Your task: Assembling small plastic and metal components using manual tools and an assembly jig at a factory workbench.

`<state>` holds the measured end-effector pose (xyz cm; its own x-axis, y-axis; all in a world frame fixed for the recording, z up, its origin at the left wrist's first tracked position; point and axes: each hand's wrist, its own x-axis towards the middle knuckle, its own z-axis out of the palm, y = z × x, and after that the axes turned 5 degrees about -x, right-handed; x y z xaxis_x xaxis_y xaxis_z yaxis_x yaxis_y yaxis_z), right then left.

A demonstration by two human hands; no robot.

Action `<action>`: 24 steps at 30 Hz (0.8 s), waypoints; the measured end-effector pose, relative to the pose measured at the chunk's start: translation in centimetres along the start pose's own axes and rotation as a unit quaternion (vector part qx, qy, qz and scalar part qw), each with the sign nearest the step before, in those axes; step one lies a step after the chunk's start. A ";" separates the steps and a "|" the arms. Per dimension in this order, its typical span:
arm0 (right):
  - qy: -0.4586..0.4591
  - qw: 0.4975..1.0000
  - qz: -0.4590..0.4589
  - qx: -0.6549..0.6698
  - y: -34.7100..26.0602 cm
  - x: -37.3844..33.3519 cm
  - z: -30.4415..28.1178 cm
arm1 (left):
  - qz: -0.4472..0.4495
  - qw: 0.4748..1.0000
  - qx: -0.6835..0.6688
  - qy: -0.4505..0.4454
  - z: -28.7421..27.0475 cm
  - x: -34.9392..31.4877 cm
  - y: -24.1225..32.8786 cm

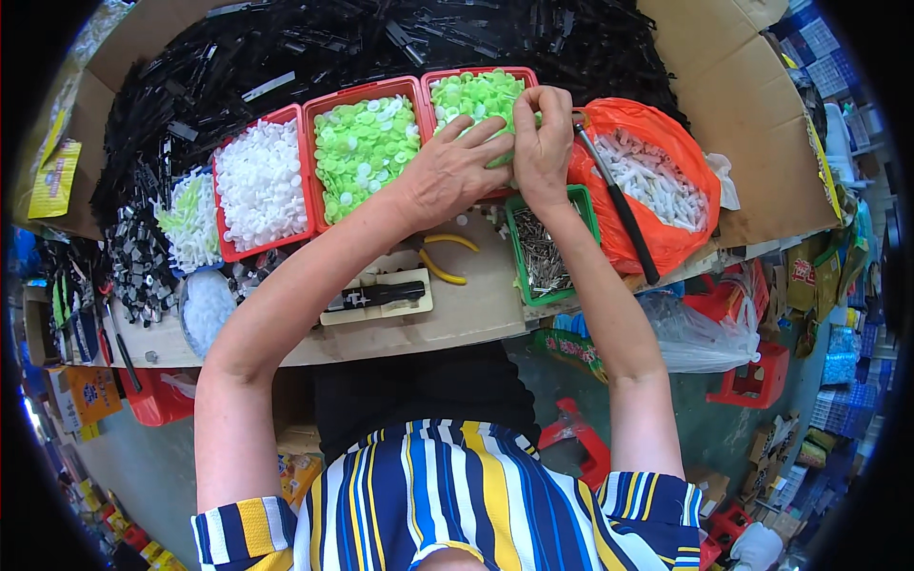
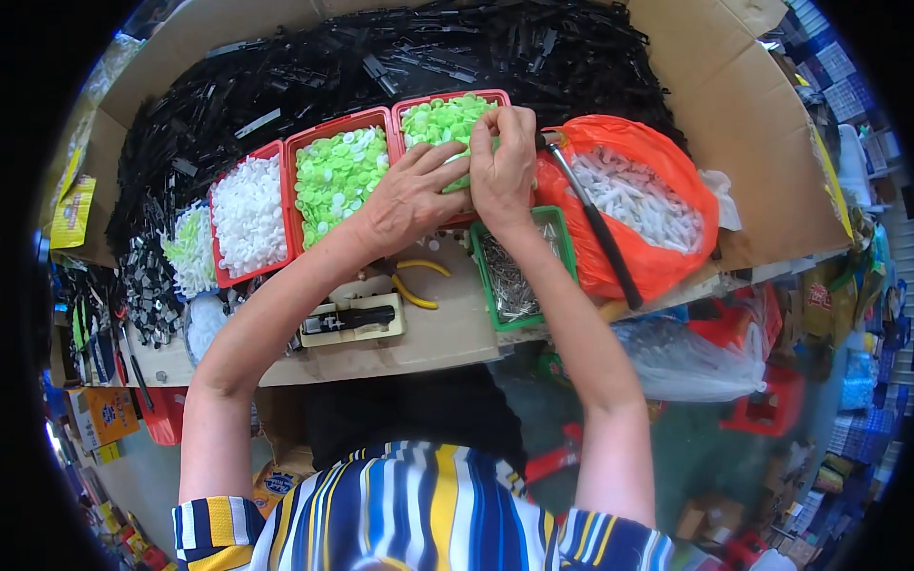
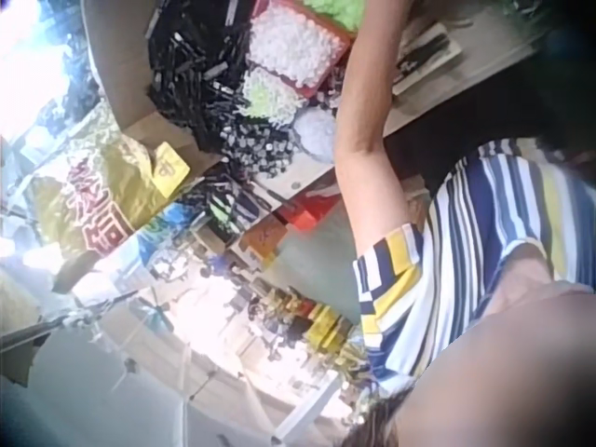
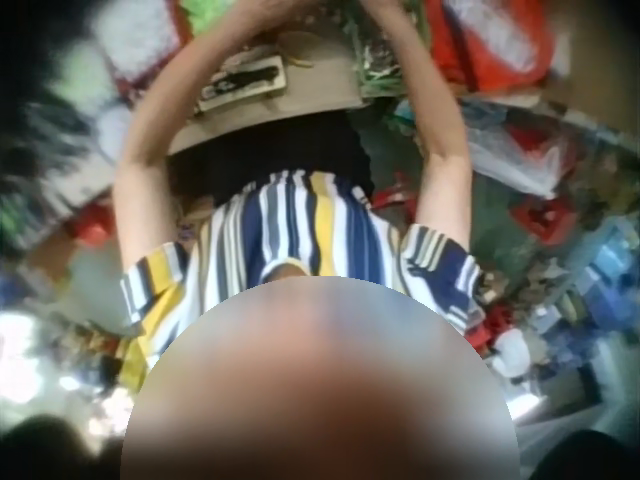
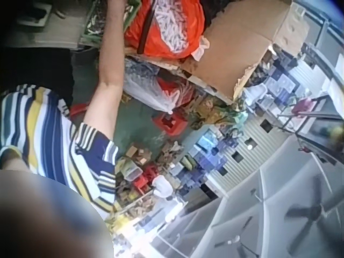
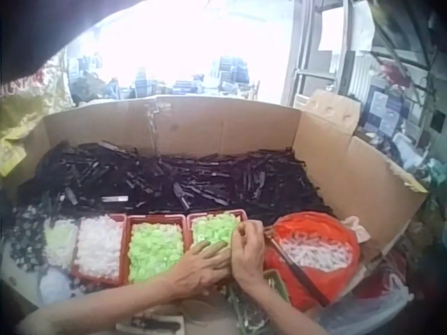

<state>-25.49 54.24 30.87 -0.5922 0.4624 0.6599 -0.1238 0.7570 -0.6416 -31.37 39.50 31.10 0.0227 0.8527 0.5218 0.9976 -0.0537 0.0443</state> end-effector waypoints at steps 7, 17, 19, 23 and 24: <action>0.004 0.998 0.025 0.065 0.3 1.8 1.7 | -0.034 0.999 0.009 0.026 -0.6 0.4 -0.7; -0.071 0.976 0.015 0.203 -0.9 5.1 -0.5 | -0.066 0.994 -0.001 0.082 -2.9 -0.6 2.3; -0.082 0.971 0.041 0.222 -1.3 4.8 -1.8 | -0.057 0.997 0.022 0.055 -3.0 -1.7 3.2; -0.080 0.976 0.071 0.189 -3.9 3.9 -7.8 | -0.055 0.998 -0.001 0.006 -3.9 -0.2 4.6; -0.073 0.976 0.040 0.200 -3.4 4.5 -8.9 | -0.031 0.999 -0.002 0.032 -3.4 1.1 3.4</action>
<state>-20.69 57.89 39.51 -0.7161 0.4196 0.5578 -0.3567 0.4670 -0.8092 -28.17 38.48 34.77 -0.0428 0.8191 0.5721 0.9967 -0.0047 0.0813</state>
